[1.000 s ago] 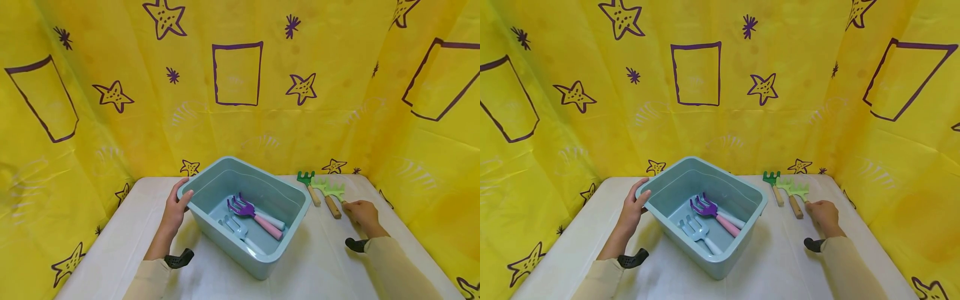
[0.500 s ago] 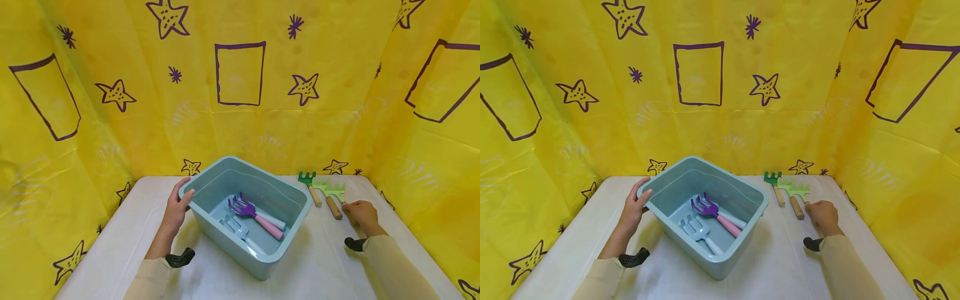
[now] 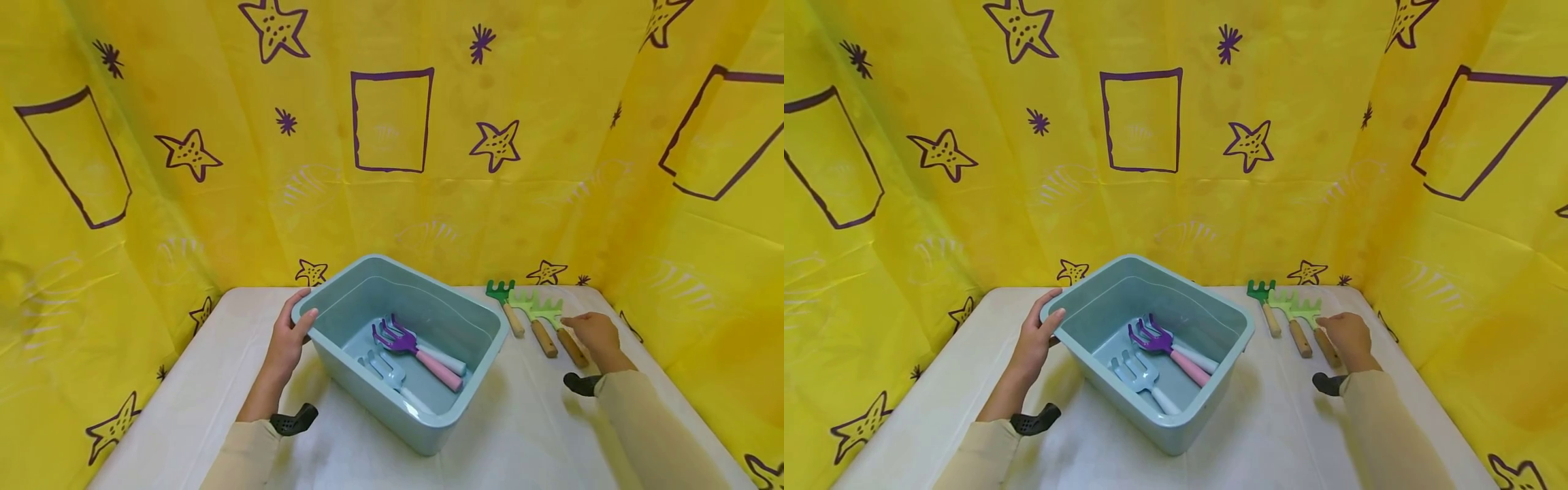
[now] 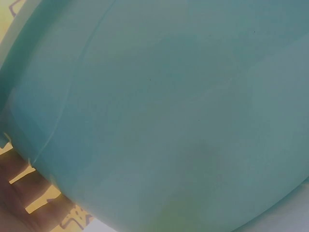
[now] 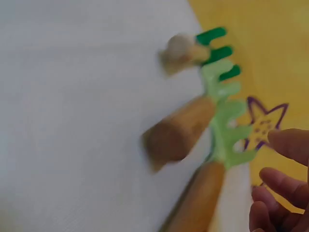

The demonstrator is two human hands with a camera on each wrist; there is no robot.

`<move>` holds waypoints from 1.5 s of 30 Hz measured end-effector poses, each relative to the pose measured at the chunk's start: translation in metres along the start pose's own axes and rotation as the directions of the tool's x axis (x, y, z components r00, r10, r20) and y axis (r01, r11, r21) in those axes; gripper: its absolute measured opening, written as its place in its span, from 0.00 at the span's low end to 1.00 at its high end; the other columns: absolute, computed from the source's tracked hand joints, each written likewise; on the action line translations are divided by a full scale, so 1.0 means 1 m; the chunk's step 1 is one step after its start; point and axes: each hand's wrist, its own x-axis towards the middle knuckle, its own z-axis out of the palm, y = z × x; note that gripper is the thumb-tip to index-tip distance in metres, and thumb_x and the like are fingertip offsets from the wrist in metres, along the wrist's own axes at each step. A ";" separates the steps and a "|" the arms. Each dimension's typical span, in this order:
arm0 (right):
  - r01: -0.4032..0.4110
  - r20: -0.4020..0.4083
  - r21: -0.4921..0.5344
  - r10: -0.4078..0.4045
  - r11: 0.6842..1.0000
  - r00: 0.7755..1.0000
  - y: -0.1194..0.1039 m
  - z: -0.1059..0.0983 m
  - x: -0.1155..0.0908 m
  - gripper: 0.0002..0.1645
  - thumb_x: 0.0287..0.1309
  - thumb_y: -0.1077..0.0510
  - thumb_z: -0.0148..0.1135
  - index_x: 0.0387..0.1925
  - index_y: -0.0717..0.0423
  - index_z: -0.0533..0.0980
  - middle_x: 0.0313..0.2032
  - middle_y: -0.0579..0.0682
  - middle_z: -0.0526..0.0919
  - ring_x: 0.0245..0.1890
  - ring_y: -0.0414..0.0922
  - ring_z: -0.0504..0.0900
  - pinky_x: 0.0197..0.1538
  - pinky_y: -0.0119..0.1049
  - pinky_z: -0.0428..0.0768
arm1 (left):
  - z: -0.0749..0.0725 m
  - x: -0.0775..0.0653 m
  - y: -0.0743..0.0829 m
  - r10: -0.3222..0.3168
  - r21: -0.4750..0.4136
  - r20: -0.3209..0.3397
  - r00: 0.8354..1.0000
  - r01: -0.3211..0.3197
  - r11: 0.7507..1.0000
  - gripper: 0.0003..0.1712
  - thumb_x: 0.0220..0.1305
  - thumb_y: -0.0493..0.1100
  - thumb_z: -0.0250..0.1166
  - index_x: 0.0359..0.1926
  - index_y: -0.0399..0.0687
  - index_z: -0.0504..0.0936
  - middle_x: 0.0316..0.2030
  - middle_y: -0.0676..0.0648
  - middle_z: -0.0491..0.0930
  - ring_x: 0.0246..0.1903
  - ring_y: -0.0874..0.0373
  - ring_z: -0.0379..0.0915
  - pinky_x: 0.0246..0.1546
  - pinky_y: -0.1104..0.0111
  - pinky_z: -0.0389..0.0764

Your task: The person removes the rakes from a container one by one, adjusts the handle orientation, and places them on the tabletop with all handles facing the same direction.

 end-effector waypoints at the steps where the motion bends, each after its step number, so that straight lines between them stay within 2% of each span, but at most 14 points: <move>1: 0.000 0.004 0.031 0.000 1.000 1.000 -0.006 -0.002 0.001 0.36 0.64 0.42 0.57 0.53 0.73 0.72 0.53 0.71 0.72 0.51 0.66 0.70 0.51 0.57 0.73 | 0.000 0.000 0.000 -0.003 0.003 0.001 1.000 0.003 1.000 0.31 0.72 0.52 0.56 0.72 0.57 0.60 0.66 0.43 0.65 0.60 0.41 0.66 0.57 0.46 0.70; 4: 0.020 0.020 0.152 -0.023 0.988 1.000 -0.025 -0.011 0.003 0.38 0.65 0.41 0.55 0.58 0.73 0.69 0.58 0.73 0.68 0.56 0.68 0.67 0.56 0.60 0.70 | 0.000 0.001 0.001 -0.007 0.006 0.002 1.000 0.007 1.000 0.31 0.72 0.52 0.55 0.72 0.56 0.59 0.66 0.43 0.64 0.60 0.40 0.66 0.57 0.46 0.69; 8: 0.091 0.005 0.249 -0.095 0.964 0.995 -0.058 -0.023 0.002 0.38 0.66 0.40 0.54 0.58 0.70 0.68 0.51 0.66 0.71 0.47 0.58 0.72 0.45 0.47 0.74 | 0.000 0.002 0.000 -0.017 0.020 -0.003 1.000 0.017 1.000 0.32 0.72 0.53 0.55 0.72 0.56 0.59 0.67 0.44 0.64 0.61 0.41 0.66 0.57 0.46 0.69; 12: 0.142 0.004 0.284 -0.150 0.948 0.989 -0.095 -0.034 -0.004 0.38 0.67 0.41 0.54 0.60 0.70 0.67 0.51 0.60 0.71 0.43 0.52 0.71 0.43 0.40 0.74 | 0.001 0.002 0.000 -0.021 0.021 -0.005 1.000 0.022 1.000 0.32 0.72 0.53 0.56 0.72 0.58 0.59 0.67 0.44 0.64 0.61 0.41 0.65 0.57 0.46 0.69; 21: 0.157 0.137 0.365 -0.220 0.917 0.966 -0.170 -0.049 -0.024 0.39 0.67 0.43 0.56 0.66 0.68 0.60 0.55 0.61 0.66 0.50 0.55 0.68 0.59 0.44 0.74 | 0.000 -0.003 0.003 -0.043 0.014 -0.003 0.999 0.043 0.999 0.31 0.71 0.54 0.55 0.72 0.61 0.59 0.67 0.45 0.63 0.62 0.42 0.64 0.59 0.46 0.68; 28: 0.173 0.229 0.399 -0.280 0.901 0.932 -0.217 -0.051 -0.036 0.40 0.67 0.46 0.58 0.68 0.65 0.57 0.64 0.64 0.62 0.62 0.61 0.65 0.60 0.50 0.72 | 0.001 -0.003 0.004 -0.047 0.016 -0.001 0.999 0.047 0.999 0.32 0.72 0.53 0.55 0.72 0.59 0.58 0.68 0.45 0.62 0.62 0.42 0.63 0.59 0.45 0.67; 32: 0.198 0.298 0.395 -0.329 0.897 0.896 -0.242 -0.049 -0.045 0.37 0.67 0.49 0.58 0.67 0.65 0.58 0.64 0.63 0.63 0.62 0.62 0.66 0.60 0.52 0.71 | 0.002 -0.002 0.003 -0.045 0.015 -0.004 0.999 0.045 0.999 0.32 0.71 0.53 0.56 0.72 0.59 0.59 0.68 0.45 0.62 0.62 0.42 0.63 0.59 0.45 0.67; 37: 0.215 0.407 0.380 -0.371 0.900 0.835 -0.269 -0.036 -0.054 0.34 0.67 0.51 0.58 0.66 0.64 0.59 0.65 0.62 0.64 0.62 0.62 0.67 0.60 0.55 0.71 | 0.002 -0.001 0.001 -0.043 0.025 -0.012 0.999 0.043 0.999 0.32 0.71 0.54 0.56 0.72 0.60 0.58 0.68 0.46 0.62 0.62 0.42 0.63 0.59 0.45 0.67; 39: 0.220 0.458 0.371 -0.384 0.902 0.802 -0.278 -0.028 -0.057 0.34 0.67 0.51 0.58 0.66 0.63 0.60 0.65 0.61 0.64 0.62 0.62 0.67 0.58 0.54 0.73 | 0.002 -0.001 0.001 -0.037 0.022 -0.011 0.999 0.037 0.999 0.32 0.71 0.54 0.56 0.72 0.60 0.58 0.68 0.45 0.62 0.62 0.42 0.63 0.59 0.44 0.67; 45: 0.229 0.611 0.349 -0.406 0.909 0.680 -0.291 0.001 -0.062 0.35 0.65 0.50 0.60 0.67 0.58 0.60 0.66 0.59 0.64 0.62 0.61 0.68 0.56 0.54 0.75 | 0.001 0.000 0.000 -0.023 0.010 -0.007 1.000 0.023 1.000 0.33 0.71 0.53 0.56 0.72 0.56 0.58 0.68 0.44 0.62 0.62 0.41 0.63 0.59 0.44 0.67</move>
